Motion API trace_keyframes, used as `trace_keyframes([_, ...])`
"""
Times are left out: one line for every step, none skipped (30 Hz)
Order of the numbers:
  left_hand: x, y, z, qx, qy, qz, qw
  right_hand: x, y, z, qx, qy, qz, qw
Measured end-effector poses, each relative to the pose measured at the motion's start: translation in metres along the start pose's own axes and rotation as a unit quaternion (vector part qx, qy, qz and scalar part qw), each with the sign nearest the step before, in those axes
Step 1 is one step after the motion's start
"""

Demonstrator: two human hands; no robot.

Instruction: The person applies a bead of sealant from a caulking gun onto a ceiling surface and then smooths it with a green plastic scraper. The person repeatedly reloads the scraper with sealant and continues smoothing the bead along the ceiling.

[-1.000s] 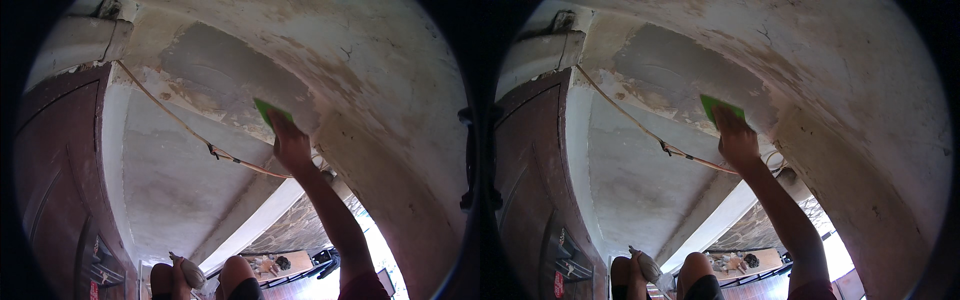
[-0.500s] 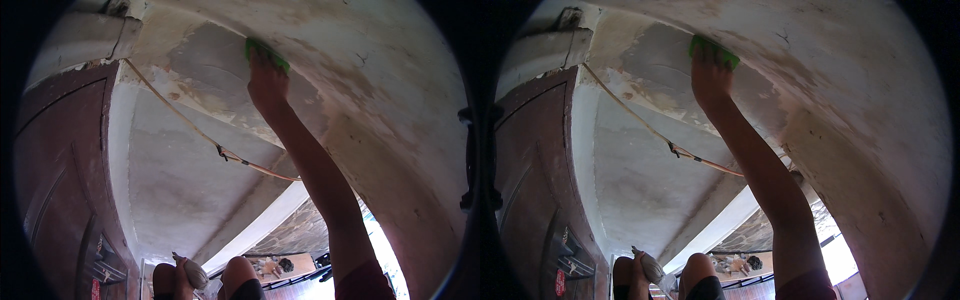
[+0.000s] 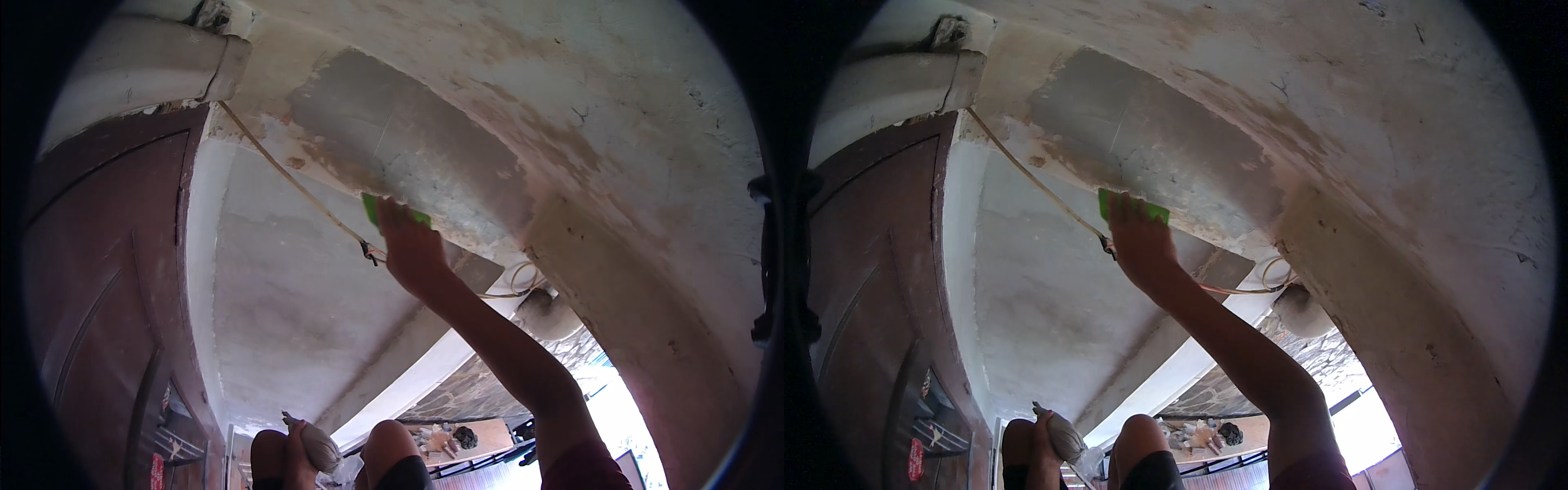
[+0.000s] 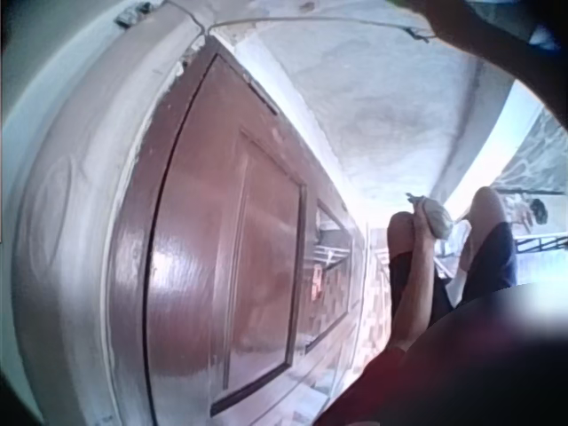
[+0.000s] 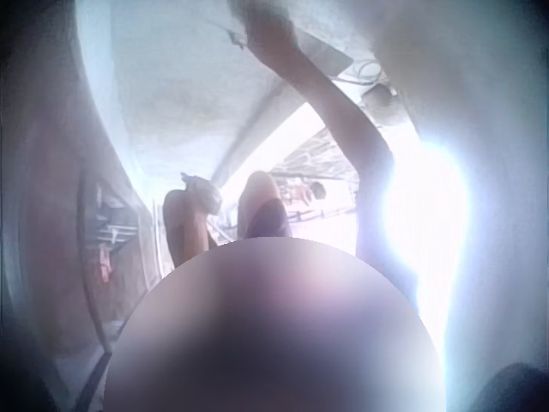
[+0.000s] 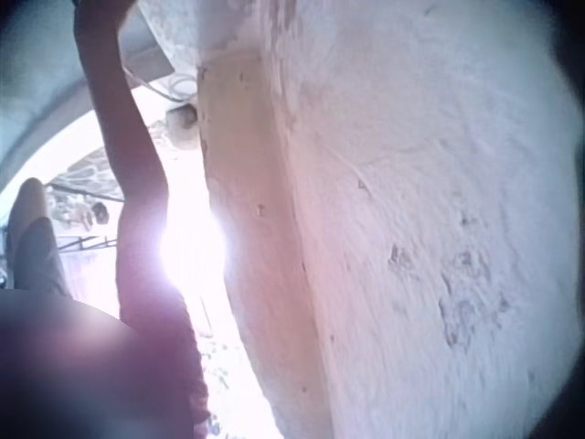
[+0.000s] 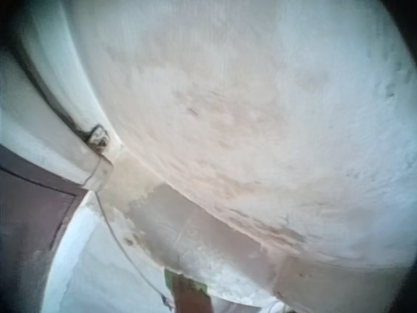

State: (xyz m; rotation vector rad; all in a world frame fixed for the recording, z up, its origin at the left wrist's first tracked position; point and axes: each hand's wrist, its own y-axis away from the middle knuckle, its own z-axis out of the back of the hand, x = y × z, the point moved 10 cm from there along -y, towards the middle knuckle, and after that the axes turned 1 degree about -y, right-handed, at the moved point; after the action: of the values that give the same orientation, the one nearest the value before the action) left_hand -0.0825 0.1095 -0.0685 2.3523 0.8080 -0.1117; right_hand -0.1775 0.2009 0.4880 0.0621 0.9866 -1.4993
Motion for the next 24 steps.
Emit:
trace_keyframes([-0.002,0.002,-0.002,0.009,0.002,-0.010,1.000,-0.006,0.005,0.017,-0.034,-0.002,-0.031,0.999])
trace_keyframes([-0.004,0.004,-0.005,0.021,-0.001,-0.020,1.000,-0.024,0.002,0.026,-0.030,-0.015,-0.093,0.995])
trace_keyframes([-0.004,0.005,-0.006,0.022,0.000,-0.020,1.000,-0.031,-0.001,0.046,-0.065,-0.038,-0.075,0.994])
trace_keyframes([-0.005,0.005,-0.007,0.027,-0.005,-0.022,0.999,-0.038,-0.006,0.068,-0.107,-0.059,-0.051,0.991])
trace_keyframes([-0.005,0.005,-0.009,0.033,-0.009,-0.024,0.999,-0.050,-0.014,0.078,-0.106,-0.035,-0.068,0.991])
trace_keyframes([-0.005,0.004,-0.008,0.024,-0.013,-0.024,0.999,-0.052,-0.022,0.096,-0.153,-0.008,-0.045,0.987])
trace_keyframes([-0.004,0.002,-0.007,0.015,-0.016,-0.026,0.999,-0.056,-0.033,0.105,-0.175,-0.014,-0.038,0.984])
trace_keyframes([-0.005,0.001,-0.008,0.019,-0.017,-0.035,0.999,-0.062,-0.045,0.105,-0.167,-0.020,-0.053,0.984])
trace_keyframes([-0.001,-0.002,-0.006,0.007,-0.017,-0.019,1.000,-0.063,-0.056,0.107,-0.183,-0.026,-0.048,0.982])
trace_keyframes([0.001,-0.004,-0.006,0.007,-0.016,-0.011,1.000,-0.064,-0.066,0.107,-0.192,-0.032,-0.049,0.980])
trace_keyframes([0.004,-0.005,-0.004,-0.001,-0.016,0.000,1.000,-0.065,-0.079,0.100,-0.178,-0.020,-0.067,0.982])
trace_keyframes([0.005,-0.006,-0.008,0.016,-0.006,0.000,1.000,-0.061,-0.090,0.096,-0.187,-0.007,-0.059,0.981])
trace_keyframes([0.006,-0.006,-0.009,0.023,0.002,0.003,1.000,-0.055,-0.099,0.091,-0.195,0.006,-0.051,0.980])
trace_keyframes([0.007,-0.005,-0.011,0.030,0.009,0.006,0.999,-0.049,-0.108,0.085,-0.202,0.017,-0.044,0.978])
trace_keyframes([0.007,-0.003,-0.010,0.026,0.006,0.005,1.000,-0.043,-0.116,0.082,-0.227,0.040,-0.046,0.972])
trace_keyframes([0.007,-0.002,-0.010,0.022,0.003,0.004,1.000,-0.036,-0.122,0.079,-0.251,0.063,-0.048,0.965])
trace_keyframes([0.007,-0.001,-0.010,0.019,0.001,0.003,1.000,-0.030,-0.127,0.074,-0.268,0.090,-0.055,0.958])
trace_keyframes([0.004,0.001,-0.010,0.011,-0.004,-0.008,1.000,-0.022,-0.130,0.065,-0.261,0.113,-0.045,0.958])
trace_keyframes([0.002,0.003,-0.009,0.003,-0.009,-0.017,1.000,-0.016,-0.132,0.055,-0.244,0.139,-0.040,0.959])
trace_keyframes([-0.002,0.005,-0.010,0.007,-0.012,-0.033,0.999,-0.009,-0.130,0.046,-0.234,0.171,-0.033,0.956])
trace_keyframes([-0.001,0.006,-0.009,0.000,-0.013,-0.018,1.000,0.002,-0.121,0.034,-0.220,0.180,-0.004,0.959])
trace_keyframes([-0.003,0.006,-0.010,0.006,-0.007,-0.012,1.000,0.010,-0.110,0.024,-0.205,0.168,0.022,0.964])
trace_keyframes([-0.004,0.005,-0.010,0.006,-0.004,-0.005,1.000,0.018,-0.097,0.015,-0.190,0.155,0.048,0.968])
trace_keyframes([-0.008,0.006,-0.011,0.015,0.002,-0.013,1.000,0.027,-0.083,0.008,-0.182,0.145,0.077,0.969])
